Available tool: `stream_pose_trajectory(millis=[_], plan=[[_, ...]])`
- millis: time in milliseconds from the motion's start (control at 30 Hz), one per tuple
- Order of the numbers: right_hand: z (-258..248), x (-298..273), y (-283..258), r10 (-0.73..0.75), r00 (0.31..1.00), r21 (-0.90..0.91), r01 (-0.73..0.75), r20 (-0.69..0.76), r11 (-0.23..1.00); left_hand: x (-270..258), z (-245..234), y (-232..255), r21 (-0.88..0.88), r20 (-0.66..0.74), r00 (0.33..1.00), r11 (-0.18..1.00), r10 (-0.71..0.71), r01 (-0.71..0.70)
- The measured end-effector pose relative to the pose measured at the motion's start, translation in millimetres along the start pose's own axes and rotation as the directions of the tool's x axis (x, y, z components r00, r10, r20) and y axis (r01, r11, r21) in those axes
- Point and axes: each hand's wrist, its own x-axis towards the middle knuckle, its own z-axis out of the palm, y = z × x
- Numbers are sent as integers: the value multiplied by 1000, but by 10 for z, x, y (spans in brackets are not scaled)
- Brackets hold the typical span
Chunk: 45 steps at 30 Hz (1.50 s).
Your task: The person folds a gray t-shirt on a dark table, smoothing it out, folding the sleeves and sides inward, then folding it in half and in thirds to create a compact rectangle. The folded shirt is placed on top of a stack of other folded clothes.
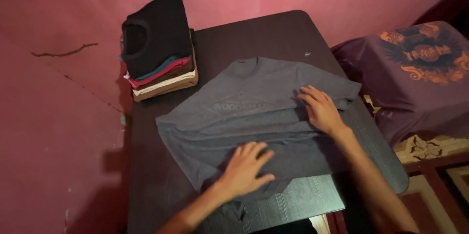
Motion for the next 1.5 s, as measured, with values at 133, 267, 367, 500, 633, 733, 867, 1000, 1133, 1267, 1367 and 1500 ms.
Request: stream_pose_trajectory(millis=[133, 267, 367, 500, 633, 733, 867, 1000, 1133, 1267, 1367, 1500], plan=[[57, 49, 51, -65, 988, -41, 71, 138, 997, -103, 333, 10, -69, 23, 999, 997, 47, -45], [90, 16, 167, -51, 999, -146, 51, 7, 988, -231, 561, -243, 28, -102, 989, 994, 108, -105], [141, -66, 389, 85, 996, -177, -81, 12, 981, -387, 610, -583, 109, -160, 975, 985, 153, -136], [237, -242, 847, 385, 907, -273, -332, 170, 903, -684, 598, -1388, 221, -164, 977, 970, 135, -97], [10, -515, 488, 452, 855, -247, -394, 255, 885, -714, 17, -1698, 216, -169, 984, 973, -50, 86], [-250, -624, -48, 289, 824, -158, -243, 487, 957, -722, -47, -2055, 264, -90, 970, 934, -224, 240], [-770, -550, -810, -190, 648, 411, -207, 738, 888, -739, 200, -2467, 419, -199, 968, 880, -152, 224], [-695, -257, -960, -230, 819, 606, -171, 526, 777, -561, -116, -1831, 409, -299, 906, 818, -299, 405], [-327, 270, -819, -185, 961, 442, 77, 205, 893, -505, -310, -1245, 277, -300, 816, 773, -495, 571], [108, 704, -710, -175, 978, 220, 148, 111, 964, -629, -322, -1241, 109, 12, 716, 713, -697, 693], [402, 851, -567, -245, 966, 106, 236, 79, 966, -739, -308, -1412, 128, 112, 724, 732, -681, 669], [551, 705, -351, -187, 980, 85, 181, 65, 980, -963, -404, -1645, 54, 101, 864, 870, -494, 491]])
